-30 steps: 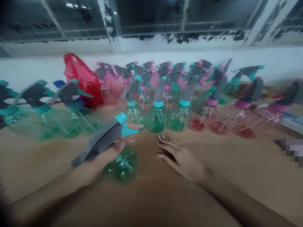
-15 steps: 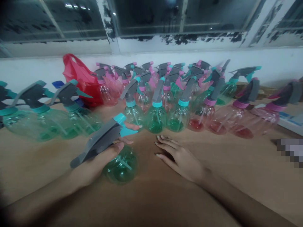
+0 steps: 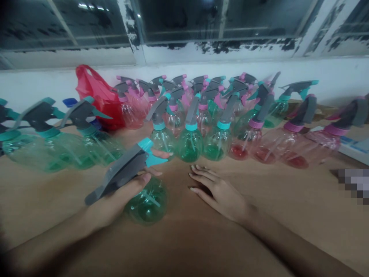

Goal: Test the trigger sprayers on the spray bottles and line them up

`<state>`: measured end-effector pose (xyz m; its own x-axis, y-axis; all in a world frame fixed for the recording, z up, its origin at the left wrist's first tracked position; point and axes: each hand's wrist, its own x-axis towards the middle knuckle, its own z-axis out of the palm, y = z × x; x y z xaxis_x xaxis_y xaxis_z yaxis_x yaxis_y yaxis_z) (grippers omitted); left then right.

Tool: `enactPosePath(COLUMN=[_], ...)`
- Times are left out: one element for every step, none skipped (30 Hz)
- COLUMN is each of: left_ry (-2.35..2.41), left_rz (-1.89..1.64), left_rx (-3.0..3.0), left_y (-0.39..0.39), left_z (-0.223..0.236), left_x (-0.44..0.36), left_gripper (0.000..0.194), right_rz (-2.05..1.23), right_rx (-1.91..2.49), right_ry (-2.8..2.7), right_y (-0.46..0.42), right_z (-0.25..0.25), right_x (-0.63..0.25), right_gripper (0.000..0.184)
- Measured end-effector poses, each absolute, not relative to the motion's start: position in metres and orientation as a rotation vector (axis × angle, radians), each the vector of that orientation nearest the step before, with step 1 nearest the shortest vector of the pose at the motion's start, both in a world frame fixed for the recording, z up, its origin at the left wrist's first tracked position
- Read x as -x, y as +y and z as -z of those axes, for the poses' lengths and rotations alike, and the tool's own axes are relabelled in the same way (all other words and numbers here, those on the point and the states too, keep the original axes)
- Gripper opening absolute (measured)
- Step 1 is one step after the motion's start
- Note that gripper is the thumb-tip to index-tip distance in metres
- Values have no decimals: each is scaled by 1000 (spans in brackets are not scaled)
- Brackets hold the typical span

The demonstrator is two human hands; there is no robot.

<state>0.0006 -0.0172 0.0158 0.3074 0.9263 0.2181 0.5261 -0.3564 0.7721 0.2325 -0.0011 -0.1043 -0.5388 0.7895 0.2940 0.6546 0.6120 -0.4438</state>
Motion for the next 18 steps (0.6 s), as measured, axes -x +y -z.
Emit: enactPosePath(left_ry=[1289,1292,1294,1289,1282,1275,1272,1276,1288,1303,1322,1339,1350,1352,1346,1332,1311,1288], left_rz=[-880,-864,-855,-848,-847,-852,-858,-856,-849,-841,-837,-835,-833,-831,-825,-811,-805,-800], left_rx=[-1988,-1978,-1970,-1968,-1971,-1978,-1984,-1988,-1990,-1995,-2002,-2010,-2017,-2020,-2018,-2013,-2005,-1996], left_y=[-17,-17,-17,-17,-17,-17,-18,-18,-18,-18,-19,-19,-19,-19,-18,-18,-17,-16], left_z=[-15,-15,-15,-14,-14,-14,-14,-14,-14,-13,-13,-12,-11,-9,-7,-5,-3,-1], left_x=[0,0,0,0,0,0,0,0,1,1,1,2,3,4,6,8,10,13], left_gripper=[27,26,26,26,26,25,25,25,25,25,25,25,25,24,24,24,24,24], right_rz=[-387,-385,-384,-385,-386,-387,-387,-387,-385,-383,-383,-383,-383,-384,-385,-383,-381,-378], right_rx=[1147,1149,1150,1149,1145,1143,1143,1142,1144,1147,1149,1149,1150,1153,1156,1157,1156,1151], right_ry=[-2377,-2382,-2384,-2384,-2380,-2374,-2369,-2367,-2368,-2371,-2378,-2384,-2390,-2394,-2397,-2397,-2395,-2389], right_y=[-1,-1,-1,-1,-1,-1,-1,-1,-1,-1,-2,-1,-1,-1,-1,-1,0,0], right_z=[105,105,105,105,105,105,104,104,104,104,104,104,104,104,105,105,105,106], right_x=[-233,-233,-233,-233,-233,-233,-232,-232,-232,-232,-233,-233,-233,-233,-233,-233,-233,-233], right_gripper=[43,43,43,43,43,43,43,43,43,43,43,43,43,43,43,43,43,43])
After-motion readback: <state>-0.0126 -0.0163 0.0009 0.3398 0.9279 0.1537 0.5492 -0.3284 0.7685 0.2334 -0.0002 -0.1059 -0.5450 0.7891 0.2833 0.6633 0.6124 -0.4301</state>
